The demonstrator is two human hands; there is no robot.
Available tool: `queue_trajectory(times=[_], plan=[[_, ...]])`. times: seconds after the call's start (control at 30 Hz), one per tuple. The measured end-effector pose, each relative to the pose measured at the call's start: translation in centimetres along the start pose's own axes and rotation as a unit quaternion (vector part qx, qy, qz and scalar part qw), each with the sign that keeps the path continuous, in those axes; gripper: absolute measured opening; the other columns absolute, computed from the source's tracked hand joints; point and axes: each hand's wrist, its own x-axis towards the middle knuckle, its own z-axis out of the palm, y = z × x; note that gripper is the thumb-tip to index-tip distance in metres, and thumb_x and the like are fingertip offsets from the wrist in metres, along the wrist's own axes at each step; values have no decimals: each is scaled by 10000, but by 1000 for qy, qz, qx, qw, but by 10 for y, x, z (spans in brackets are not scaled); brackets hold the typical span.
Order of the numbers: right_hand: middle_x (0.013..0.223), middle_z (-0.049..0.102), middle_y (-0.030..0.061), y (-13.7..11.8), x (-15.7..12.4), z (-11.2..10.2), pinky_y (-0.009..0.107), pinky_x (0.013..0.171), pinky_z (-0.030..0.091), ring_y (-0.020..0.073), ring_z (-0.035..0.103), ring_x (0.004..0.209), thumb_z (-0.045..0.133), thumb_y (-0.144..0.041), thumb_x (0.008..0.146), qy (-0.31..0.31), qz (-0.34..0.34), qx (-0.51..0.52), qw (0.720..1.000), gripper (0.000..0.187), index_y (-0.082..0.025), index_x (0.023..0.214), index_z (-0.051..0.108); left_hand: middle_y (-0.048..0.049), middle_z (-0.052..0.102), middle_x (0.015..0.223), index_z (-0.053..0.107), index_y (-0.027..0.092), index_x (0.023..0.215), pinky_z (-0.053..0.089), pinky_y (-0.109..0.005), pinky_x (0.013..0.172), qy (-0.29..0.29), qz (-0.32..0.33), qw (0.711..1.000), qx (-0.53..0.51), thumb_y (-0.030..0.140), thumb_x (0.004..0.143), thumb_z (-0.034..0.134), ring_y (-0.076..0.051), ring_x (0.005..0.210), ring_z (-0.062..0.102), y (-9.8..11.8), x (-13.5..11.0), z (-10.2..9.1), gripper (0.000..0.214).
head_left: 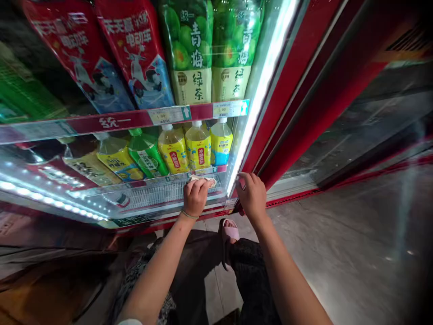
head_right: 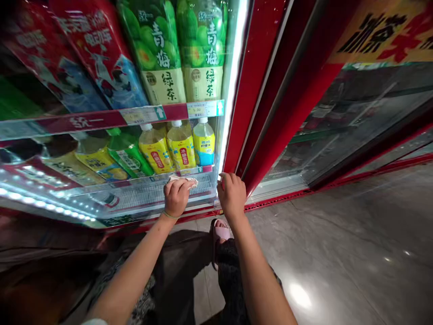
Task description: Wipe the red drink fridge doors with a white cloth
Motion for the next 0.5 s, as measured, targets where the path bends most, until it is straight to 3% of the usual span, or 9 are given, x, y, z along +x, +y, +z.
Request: queue_trajectory(times=[0.23,0.4,0.5], plan=[[1008,750,88,4,-1,2,329,761,415,233,646,885,433,-192,1000,-15,37,20,999,295,-196,1138,694,3,743,1006,725,280,1031,469,-327,907,-65,51,996,-23,170,937,681,-181,1016,649,32,-5,23,151],[1054,733,96,5,4,0,334,772,463,237,642,920,425,-185,1006,48,63,49,996,303,-201,1158,687,-22,743,1094,700,302,1194,451,-363,996,-33,35,998,-34,186,955,667,-195,1054,643,34,4,30,269],[1056,724,101,2,5,1,359,834,498,247,625,962,444,-178,1002,69,36,58,995,286,-205,1137,695,-24,746,1046,725,274,1093,461,-354,948,-23,44,998,-38,182,960,658,-195,1003,647,35,-1,32,175]])
